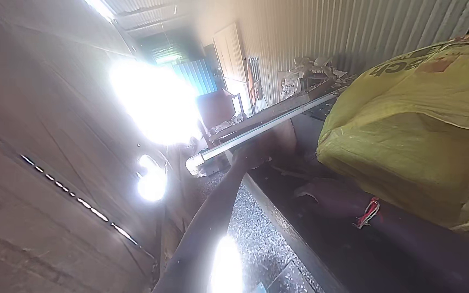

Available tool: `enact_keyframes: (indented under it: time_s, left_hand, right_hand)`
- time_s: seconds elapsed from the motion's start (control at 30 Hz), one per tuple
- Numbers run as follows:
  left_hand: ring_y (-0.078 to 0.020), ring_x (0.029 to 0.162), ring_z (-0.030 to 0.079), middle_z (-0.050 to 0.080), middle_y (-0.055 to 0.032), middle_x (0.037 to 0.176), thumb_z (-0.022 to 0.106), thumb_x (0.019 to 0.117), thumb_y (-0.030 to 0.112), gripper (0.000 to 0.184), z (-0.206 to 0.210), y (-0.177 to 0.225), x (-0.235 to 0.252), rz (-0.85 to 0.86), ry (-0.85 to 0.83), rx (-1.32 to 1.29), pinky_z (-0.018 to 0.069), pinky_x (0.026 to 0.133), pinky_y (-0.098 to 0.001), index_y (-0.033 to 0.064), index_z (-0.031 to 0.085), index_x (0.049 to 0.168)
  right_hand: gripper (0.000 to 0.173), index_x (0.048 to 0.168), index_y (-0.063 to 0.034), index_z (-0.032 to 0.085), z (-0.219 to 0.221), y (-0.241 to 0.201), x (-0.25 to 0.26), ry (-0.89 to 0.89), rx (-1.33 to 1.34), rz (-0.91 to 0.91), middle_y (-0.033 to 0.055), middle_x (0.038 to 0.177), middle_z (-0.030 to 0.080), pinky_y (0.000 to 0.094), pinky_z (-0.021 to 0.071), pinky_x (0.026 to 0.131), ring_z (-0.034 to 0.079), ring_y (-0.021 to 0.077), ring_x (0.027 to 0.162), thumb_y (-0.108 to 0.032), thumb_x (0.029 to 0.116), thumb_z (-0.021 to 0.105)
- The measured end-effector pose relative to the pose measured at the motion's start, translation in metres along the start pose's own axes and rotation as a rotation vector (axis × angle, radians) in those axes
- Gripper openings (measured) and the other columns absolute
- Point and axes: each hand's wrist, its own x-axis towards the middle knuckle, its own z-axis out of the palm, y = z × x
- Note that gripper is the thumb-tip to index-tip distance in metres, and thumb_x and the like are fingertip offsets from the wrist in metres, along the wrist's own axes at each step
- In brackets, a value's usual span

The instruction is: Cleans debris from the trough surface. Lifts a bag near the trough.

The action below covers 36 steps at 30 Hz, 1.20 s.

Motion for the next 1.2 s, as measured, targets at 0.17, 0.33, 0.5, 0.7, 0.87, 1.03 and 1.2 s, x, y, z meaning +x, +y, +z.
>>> enact_keyframes:
  time_s: [0.17, 0.33, 0.5, 0.7, 0.87, 1.03, 1.2]
  left_hand:
    - [-0.0257, 0.126, 0.062, 0.070, -0.0013, 0.130, 0.055, 0.0850, 0.078, 0.064, 0.011, -0.014, 0.019, 0.010, 0.048, 0.028, 0.0472, 0.104, -0.0641, 0.0320, 0.070, 0.127]
    - [-0.0260, 0.126, 0.062, 0.069, -0.0012, 0.130, 0.055, 0.0848, 0.079, 0.064, 0.010, -0.014, 0.020, -0.004, 0.049, 0.031, 0.0471, 0.104, -0.0642, 0.0337, 0.070, 0.127]
    - [-0.0257, 0.125, 0.063, 0.071, -0.0015, 0.127, 0.056, 0.0846, 0.079, 0.063, 0.009, -0.013, 0.018, 0.001, 0.057, 0.013, 0.0476, 0.103, -0.0644, 0.0314, 0.071, 0.123]
    - [-0.0245, 0.122, 0.065, 0.071, -0.0006, 0.125, 0.059, 0.0831, 0.078, 0.062, 0.009, -0.014, 0.018, -0.030, 0.067, -0.010, 0.0490, 0.102, -0.0624, 0.0319, 0.071, 0.123]
    - [-0.0257, 0.123, 0.064, 0.071, -0.0016, 0.125, 0.057, 0.0847, 0.078, 0.062, 0.010, -0.016, 0.019, -0.020, 0.076, 0.008, 0.0483, 0.102, -0.0630, 0.0321, 0.071, 0.124]
    - [-0.0261, 0.123, 0.064, 0.071, -0.0023, 0.126, 0.059, 0.0836, 0.077, 0.063, 0.008, -0.012, 0.015, -0.044, 0.070, -0.007, 0.0484, 0.102, -0.0637, 0.0316, 0.070, 0.125]
    - [-0.0289, 0.128, 0.061, 0.068, -0.0057, 0.132, 0.060, 0.0891, 0.069, 0.059, 0.000, -0.002, 0.001, -0.028, 0.030, -0.023, 0.0433, 0.106, -0.0648, 0.0270, 0.068, 0.130]
  right_hand:
    - [0.038, 0.134, -0.0270, 0.066, 0.002, 0.003, 0.001, -0.003, 0.011, 0.002, 0.0118, 0.110, 0.072, 0.0581, 0.0538, 0.089, 0.068, 0.0331, 0.104, -0.042, 0.0990, 0.064]
    - [0.038, 0.133, -0.0258, 0.067, 0.002, 0.003, 0.000, 0.008, -0.001, -0.011, 0.0117, 0.108, 0.073, 0.0581, 0.0538, 0.087, 0.069, 0.0331, 0.102, -0.041, 0.0986, 0.065]
    - [0.037, 0.133, -0.0256, 0.067, 0.002, 0.003, 0.000, 0.002, 0.000, -0.007, 0.0126, 0.108, 0.072, 0.0580, 0.0535, 0.088, 0.069, 0.0337, 0.101, -0.041, 0.1000, 0.063]
    - [0.038, 0.133, -0.0260, 0.067, 0.004, 0.004, 0.002, 0.005, 0.007, -0.008, 0.0106, 0.111, 0.073, 0.0569, 0.0532, 0.091, 0.068, 0.0316, 0.105, -0.043, 0.0995, 0.063]
    - [0.040, 0.135, -0.0266, 0.066, 0.002, 0.004, 0.001, 0.001, 0.005, 0.003, 0.0112, 0.115, 0.072, 0.0583, 0.0521, 0.093, 0.067, 0.0331, 0.109, -0.045, 0.1000, 0.062]
    - [0.041, 0.133, -0.0250, 0.067, 0.005, 0.004, 0.002, 0.016, 0.005, -0.003, 0.0113, 0.112, 0.073, 0.0589, 0.0531, 0.092, 0.068, 0.0332, 0.107, -0.049, 0.0993, 0.063]
    - [0.043, 0.134, -0.0239, 0.066, 0.005, 0.000, 0.001, -0.001, -0.007, 0.014, 0.0134, 0.112, 0.072, 0.0598, 0.0525, 0.093, 0.068, 0.0347, 0.108, -0.049, 0.0996, 0.062]
